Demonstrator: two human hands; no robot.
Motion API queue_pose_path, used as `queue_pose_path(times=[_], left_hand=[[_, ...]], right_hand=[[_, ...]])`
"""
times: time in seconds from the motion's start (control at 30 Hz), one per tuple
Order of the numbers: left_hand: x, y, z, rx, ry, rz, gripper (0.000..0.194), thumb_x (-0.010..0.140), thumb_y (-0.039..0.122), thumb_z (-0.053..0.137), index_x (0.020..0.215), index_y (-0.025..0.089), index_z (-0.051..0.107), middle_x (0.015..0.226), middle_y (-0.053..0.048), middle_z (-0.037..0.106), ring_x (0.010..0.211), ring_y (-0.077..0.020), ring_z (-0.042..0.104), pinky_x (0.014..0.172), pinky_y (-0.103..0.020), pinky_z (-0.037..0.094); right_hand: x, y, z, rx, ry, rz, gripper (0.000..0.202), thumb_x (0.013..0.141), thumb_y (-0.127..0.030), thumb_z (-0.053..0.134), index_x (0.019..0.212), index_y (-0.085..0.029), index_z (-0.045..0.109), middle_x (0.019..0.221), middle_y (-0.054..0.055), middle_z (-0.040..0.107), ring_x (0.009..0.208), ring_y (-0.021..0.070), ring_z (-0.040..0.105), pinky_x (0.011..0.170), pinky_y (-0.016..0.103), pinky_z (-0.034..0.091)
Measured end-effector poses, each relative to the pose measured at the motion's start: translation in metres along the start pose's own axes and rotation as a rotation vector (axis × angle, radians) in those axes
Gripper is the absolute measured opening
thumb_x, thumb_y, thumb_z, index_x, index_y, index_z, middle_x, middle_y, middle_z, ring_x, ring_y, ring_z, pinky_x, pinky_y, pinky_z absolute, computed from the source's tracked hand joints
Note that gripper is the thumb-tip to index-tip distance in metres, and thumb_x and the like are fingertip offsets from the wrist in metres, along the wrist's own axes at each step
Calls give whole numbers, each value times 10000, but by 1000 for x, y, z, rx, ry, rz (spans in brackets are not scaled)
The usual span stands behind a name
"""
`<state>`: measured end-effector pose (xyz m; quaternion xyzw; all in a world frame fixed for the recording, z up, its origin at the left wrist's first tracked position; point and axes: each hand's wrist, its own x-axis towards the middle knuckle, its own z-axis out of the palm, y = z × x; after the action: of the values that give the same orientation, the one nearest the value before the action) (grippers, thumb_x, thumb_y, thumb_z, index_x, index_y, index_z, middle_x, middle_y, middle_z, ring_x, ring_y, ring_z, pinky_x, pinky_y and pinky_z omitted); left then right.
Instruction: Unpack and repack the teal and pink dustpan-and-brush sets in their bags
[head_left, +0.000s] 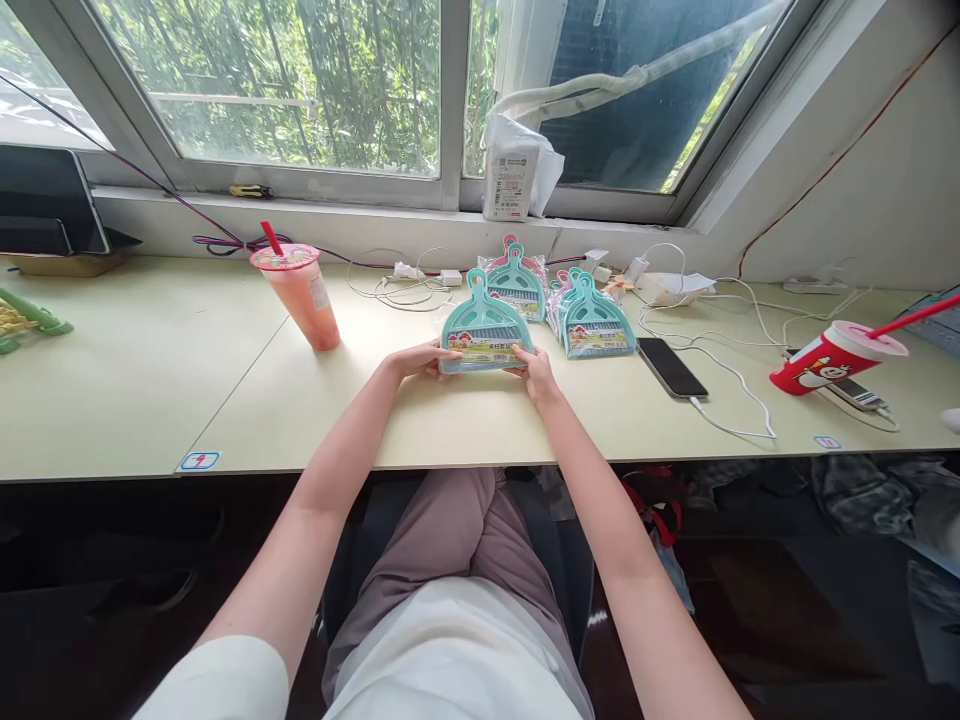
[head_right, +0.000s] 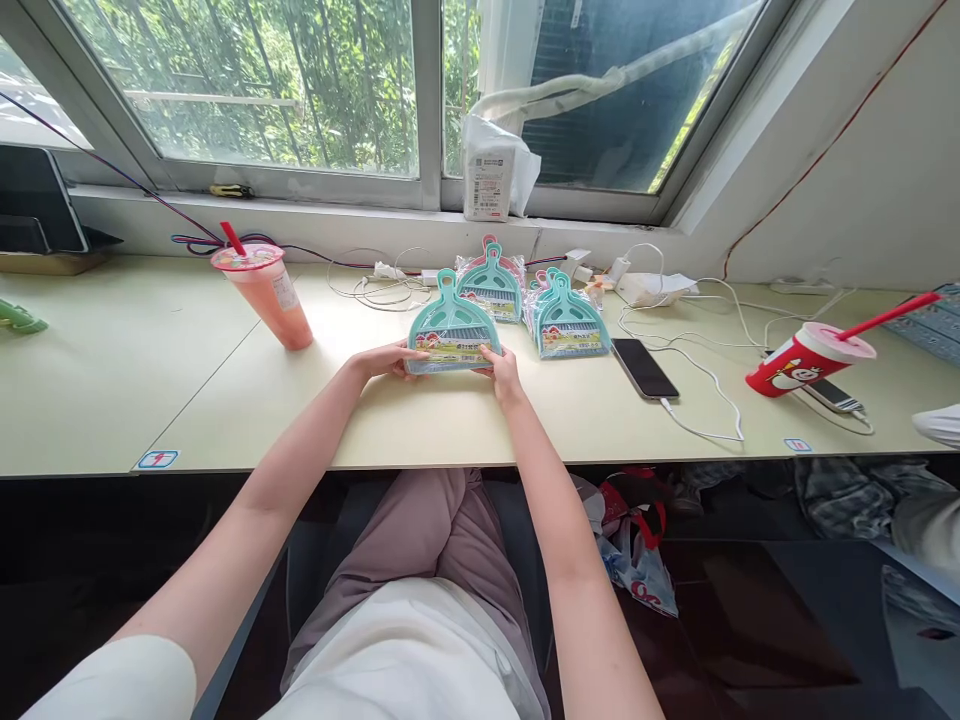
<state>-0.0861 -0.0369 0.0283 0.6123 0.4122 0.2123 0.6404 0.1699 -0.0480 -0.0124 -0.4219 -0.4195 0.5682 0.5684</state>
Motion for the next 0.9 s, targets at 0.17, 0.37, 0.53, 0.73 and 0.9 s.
queue_pose_path(times=[0.17,0.37,0.53,0.73,0.9], left_hand=[[1,0,1,-53,-35,69,599,813,659,599,1186,192,637,1016,-141,727,788,-242,691,578,-279,510],[9,-4,16,-86,35,395,875,652,399,843,1414,232,447,1261,-169,638,1101,-301,640,846,-376,567],[28,-14,23,-175,283,400,688,696,450,795,1262,173,518,1233,-156,647,944,-266,678,753,-398,584],[53,-26,25,-139,614,501,497,714,368,752,1126,153,575,1147,-119,688,1054,-271,644,917,-405,529],[58,-29,28,5,727,532,401,779,283,660,1151,162,574,1163,-114,680,1091,-270,631,971,-409,494]], right_hand=[[0,-3,-1,86,53,37,91,820,-187,701,880,-168,636,789,10,706,686,141,687,654,274,632],[-1,-5,1,148,145,46,67,833,-121,637,878,-168,622,782,3,703,678,139,687,655,286,640],[-1,-5,3,116,145,32,91,822,-129,609,903,-164,630,792,10,697,728,159,689,720,329,650],[2,-5,1,25,77,4,176,779,-163,637,954,-177,619,877,30,704,822,189,690,724,375,658],[2,-3,4,-164,139,-27,256,807,-225,579,1060,-188,594,1058,63,691,925,215,678,671,343,646]])
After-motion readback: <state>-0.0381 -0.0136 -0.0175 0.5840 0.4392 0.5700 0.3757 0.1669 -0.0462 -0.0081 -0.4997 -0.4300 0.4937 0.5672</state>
